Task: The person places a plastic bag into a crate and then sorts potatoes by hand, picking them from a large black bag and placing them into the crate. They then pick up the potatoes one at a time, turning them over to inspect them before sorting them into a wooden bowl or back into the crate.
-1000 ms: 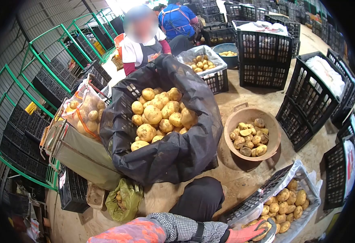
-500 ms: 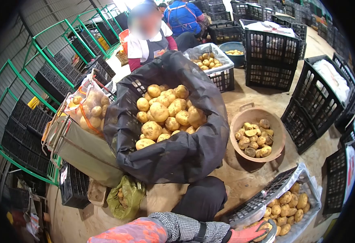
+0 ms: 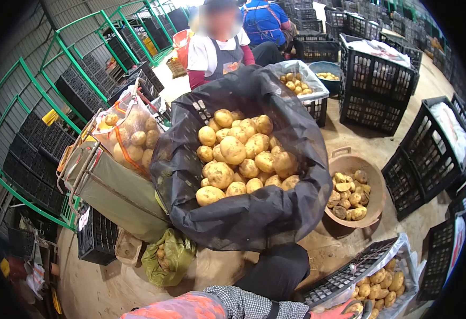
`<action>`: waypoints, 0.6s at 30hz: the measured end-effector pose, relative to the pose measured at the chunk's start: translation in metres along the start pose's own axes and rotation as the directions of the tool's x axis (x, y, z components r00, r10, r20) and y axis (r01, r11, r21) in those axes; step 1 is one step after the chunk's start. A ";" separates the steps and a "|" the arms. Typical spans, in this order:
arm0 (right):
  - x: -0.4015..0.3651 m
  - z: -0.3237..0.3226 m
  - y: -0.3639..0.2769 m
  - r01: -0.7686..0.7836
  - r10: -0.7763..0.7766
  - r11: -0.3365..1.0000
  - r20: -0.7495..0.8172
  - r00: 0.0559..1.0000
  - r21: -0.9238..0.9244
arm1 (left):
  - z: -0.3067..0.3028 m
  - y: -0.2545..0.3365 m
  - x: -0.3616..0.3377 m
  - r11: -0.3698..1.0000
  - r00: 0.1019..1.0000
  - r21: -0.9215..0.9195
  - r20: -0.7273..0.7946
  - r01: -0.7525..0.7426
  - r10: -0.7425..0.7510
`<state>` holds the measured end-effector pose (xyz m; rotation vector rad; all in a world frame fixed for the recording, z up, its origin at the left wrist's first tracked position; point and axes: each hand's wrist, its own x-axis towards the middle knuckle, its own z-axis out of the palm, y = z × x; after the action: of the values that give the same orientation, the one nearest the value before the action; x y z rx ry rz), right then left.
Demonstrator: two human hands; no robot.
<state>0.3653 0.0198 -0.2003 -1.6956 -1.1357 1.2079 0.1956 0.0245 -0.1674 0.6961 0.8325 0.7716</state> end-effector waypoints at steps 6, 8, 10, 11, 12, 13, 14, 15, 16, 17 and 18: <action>-0.015 0.027 -0.019 0.229 -0.195 0.931 0.142 0.970 -0.283 | -0.008 0.010 -0.006 0.938 0.988 -0.333 -0.149 -0.096 0.048; -0.017 0.044 -0.019 0.331 -0.277 0.864 0.190 0.942 -0.380 | -0.013 -0.030 0.023 0.959 0.966 -0.208 -0.208 -0.195 0.152; -0.018 0.053 -0.017 0.401 -0.336 0.798 0.220 0.916 -0.450 | -0.020 -0.027 0.024 0.986 0.994 -0.124 0.007 -0.109 0.111; -0.017 0.055 -0.016 0.425 -0.358 0.767 0.229 0.905 -0.480 | -0.018 -0.026 0.022 0.977 0.994 -0.187 -0.046 -0.103 0.096; -0.017 0.055 -0.014 0.452 -0.381 0.728 0.244 0.892 -0.515 | -0.017 -0.021 0.017 0.975 0.993 -0.191 -0.069 -0.111 0.100; -0.017 0.057 -0.014 0.464 -0.393 0.708 0.249 0.885 -0.532 | -0.017 -0.020 0.016 0.976 0.992 -0.186 -0.083 -0.114 0.100; -0.016 0.057 -0.014 0.476 -0.404 0.686 0.256 0.878 -0.551 | -0.017 -0.017 0.013 0.977 0.990 -0.178 -0.094 -0.118 0.102; -0.017 0.057 -0.012 0.484 -0.414 0.659 0.259 0.872 -0.576 | -0.018 -0.015 0.013 0.979 0.989 -0.165 -0.101 -0.121 0.106; -0.017 0.057 -0.011 0.495 -0.424 0.638 0.266 0.865 -0.590 | -0.017 -0.013 0.013 0.980 0.988 -0.156 -0.106 -0.125 0.109; -0.017 0.057 -0.011 0.503 -0.433 0.618 0.273 0.859 -0.605 | -0.017 -0.012 0.012 0.981 0.988 -0.149 -0.111 -0.127 0.111; -0.016 0.056 -0.010 0.513 -0.443 0.598 0.279 0.852 -0.616 | -0.017 -0.011 0.012 0.981 0.987 -0.144 -0.117 -0.131 0.115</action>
<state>0.3066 0.0121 -0.2020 -1.6333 -2.1259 0.5401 0.1904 0.0323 -0.1895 0.5775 0.8244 0.9810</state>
